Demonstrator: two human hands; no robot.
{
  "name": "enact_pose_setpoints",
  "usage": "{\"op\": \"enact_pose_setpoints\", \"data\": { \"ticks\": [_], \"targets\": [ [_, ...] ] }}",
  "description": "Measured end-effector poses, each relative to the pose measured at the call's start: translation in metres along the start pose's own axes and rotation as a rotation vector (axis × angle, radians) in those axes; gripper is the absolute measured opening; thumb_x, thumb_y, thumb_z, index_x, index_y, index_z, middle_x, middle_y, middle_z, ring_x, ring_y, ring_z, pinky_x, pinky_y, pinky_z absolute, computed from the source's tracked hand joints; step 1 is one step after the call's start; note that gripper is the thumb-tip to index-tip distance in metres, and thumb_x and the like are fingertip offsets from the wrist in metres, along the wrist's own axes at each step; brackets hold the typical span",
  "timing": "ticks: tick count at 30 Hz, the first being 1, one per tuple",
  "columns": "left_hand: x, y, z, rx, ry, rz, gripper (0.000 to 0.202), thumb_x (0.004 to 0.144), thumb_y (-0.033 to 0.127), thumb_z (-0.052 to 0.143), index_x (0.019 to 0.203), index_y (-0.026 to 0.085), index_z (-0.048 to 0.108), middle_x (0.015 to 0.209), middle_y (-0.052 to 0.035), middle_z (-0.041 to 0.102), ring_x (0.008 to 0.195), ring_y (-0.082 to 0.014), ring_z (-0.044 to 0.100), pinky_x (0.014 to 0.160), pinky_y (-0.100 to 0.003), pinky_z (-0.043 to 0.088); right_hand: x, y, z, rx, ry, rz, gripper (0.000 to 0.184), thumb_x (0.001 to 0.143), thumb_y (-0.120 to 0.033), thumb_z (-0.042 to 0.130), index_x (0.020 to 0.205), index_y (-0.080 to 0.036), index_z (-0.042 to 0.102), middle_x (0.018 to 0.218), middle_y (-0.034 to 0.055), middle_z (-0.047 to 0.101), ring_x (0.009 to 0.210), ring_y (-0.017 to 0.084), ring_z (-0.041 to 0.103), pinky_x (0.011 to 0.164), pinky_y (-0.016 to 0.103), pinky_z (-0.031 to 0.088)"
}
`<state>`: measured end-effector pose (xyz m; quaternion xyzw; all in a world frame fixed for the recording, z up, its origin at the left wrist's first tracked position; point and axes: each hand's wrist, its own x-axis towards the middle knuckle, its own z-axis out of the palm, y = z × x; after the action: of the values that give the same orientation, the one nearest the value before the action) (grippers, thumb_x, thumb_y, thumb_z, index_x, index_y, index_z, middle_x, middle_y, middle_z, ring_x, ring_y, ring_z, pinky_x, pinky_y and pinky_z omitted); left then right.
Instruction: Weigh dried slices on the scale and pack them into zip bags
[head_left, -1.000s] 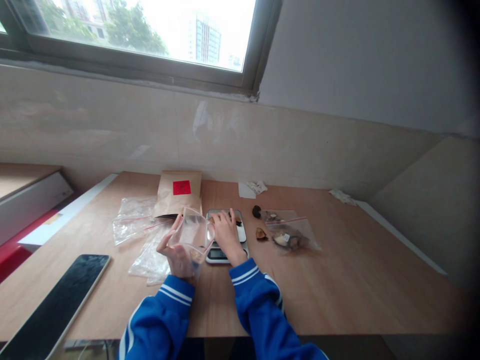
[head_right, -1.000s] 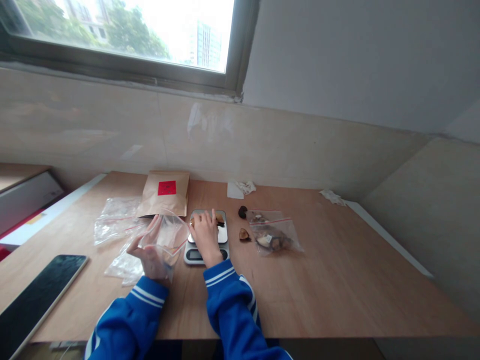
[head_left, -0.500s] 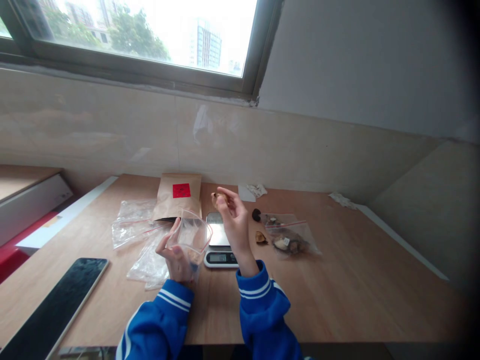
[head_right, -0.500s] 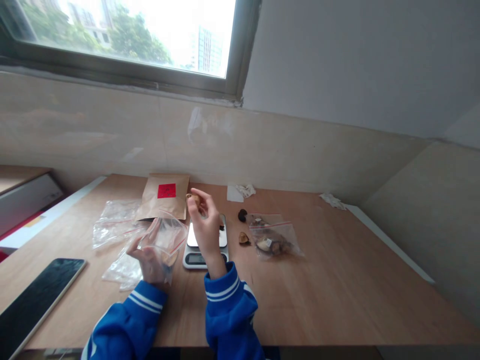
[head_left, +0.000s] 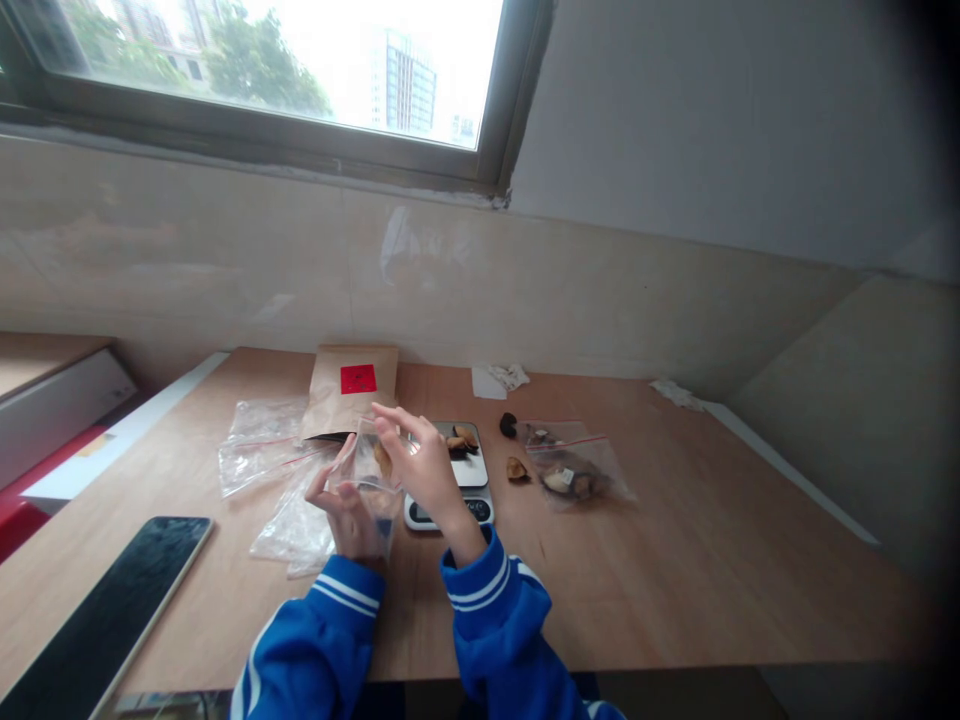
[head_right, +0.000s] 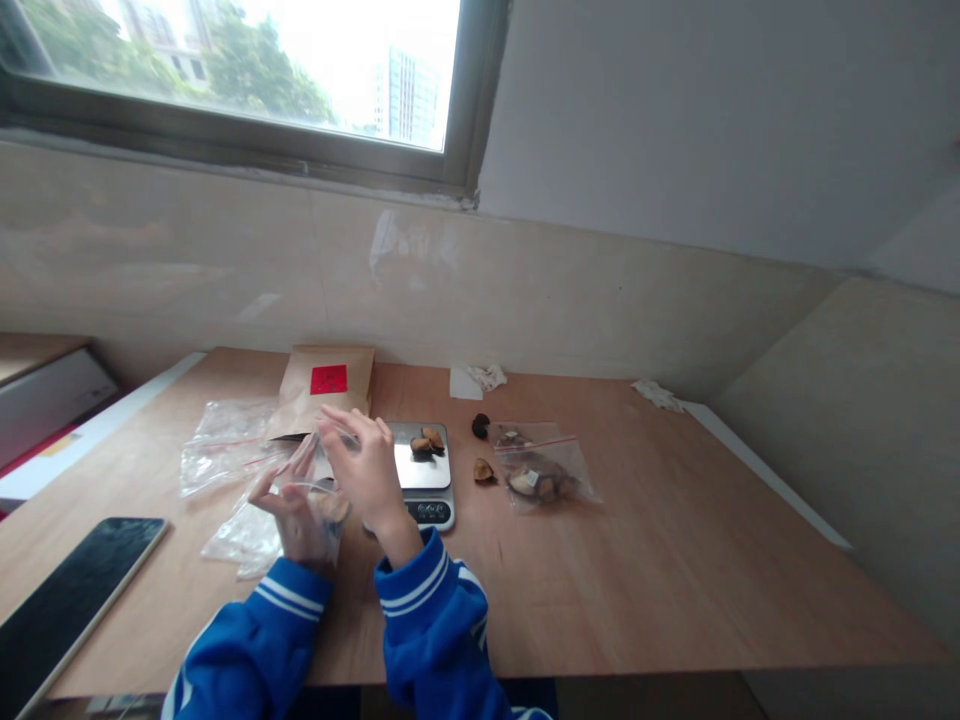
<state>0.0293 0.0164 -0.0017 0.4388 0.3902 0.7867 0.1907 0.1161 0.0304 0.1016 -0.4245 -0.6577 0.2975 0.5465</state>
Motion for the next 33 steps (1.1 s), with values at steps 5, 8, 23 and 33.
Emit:
{"op": "enact_pose_setpoints", "data": {
  "ticks": [5, 8, 23, 33],
  "targets": [
    [0.002, -0.005, -0.005, 0.049, 0.013, -0.067, 0.031, 0.092, 0.051, 0.036, 0.107, 0.025, 0.029, 0.126, -0.0139, 0.057, 0.117, -0.0221, 0.055, 0.099, -0.052, 0.040, -0.004, 0.052, -0.029, -0.239, 0.203, 0.067, 0.036, 0.095, -0.033, 0.038, 0.112, -0.020, 0.065, 0.120, 0.0094, 0.064, 0.118, 0.021, 0.054, 0.102, 0.040, 0.040],
    [0.002, -0.007, -0.007, 0.078, 0.002, -0.099, 0.031, 0.093, 0.051, 0.035, 0.108, 0.026, 0.029, 0.123, -0.0132, 0.058, 0.117, -0.0215, 0.056, 0.096, -0.048, 0.043, -0.015, 0.091, -0.046, -0.615, 0.148, 0.105, 0.034, 0.081, -0.031, 0.060, 0.115, -0.023, 0.064, 0.130, 0.0137, 0.055, 0.125, 0.031, 0.045, 0.103, 0.051, 0.034],
    [0.002, -0.007, -0.008, 0.122, -0.016, -0.139, 0.033, 0.093, 0.050, 0.035, 0.112, 0.024, 0.031, 0.122, -0.0135, 0.059, 0.117, -0.0217, 0.055, 0.101, -0.049, 0.038, -0.001, 0.027, -0.036, 0.011, -0.027, 0.047, 0.036, 0.089, -0.045, 0.052, 0.117, -0.025, 0.063, 0.107, 0.0037, 0.069, 0.097, 0.018, 0.064, 0.088, 0.030, 0.049],
    [0.000, -0.009, -0.009, 0.106, 0.001, -0.172, 0.034, 0.093, 0.050, 0.035, 0.114, 0.024, 0.032, 0.130, -0.0142, 0.053, 0.119, -0.0213, 0.054, 0.102, -0.049, 0.039, 0.001, 0.015, -0.010, -0.068, 0.025, 0.101, 0.039, 0.083, -0.047, 0.060, 0.112, -0.022, 0.064, 0.099, 0.0059, 0.062, 0.090, 0.017, 0.061, 0.085, 0.029, 0.047]
  ]
}}
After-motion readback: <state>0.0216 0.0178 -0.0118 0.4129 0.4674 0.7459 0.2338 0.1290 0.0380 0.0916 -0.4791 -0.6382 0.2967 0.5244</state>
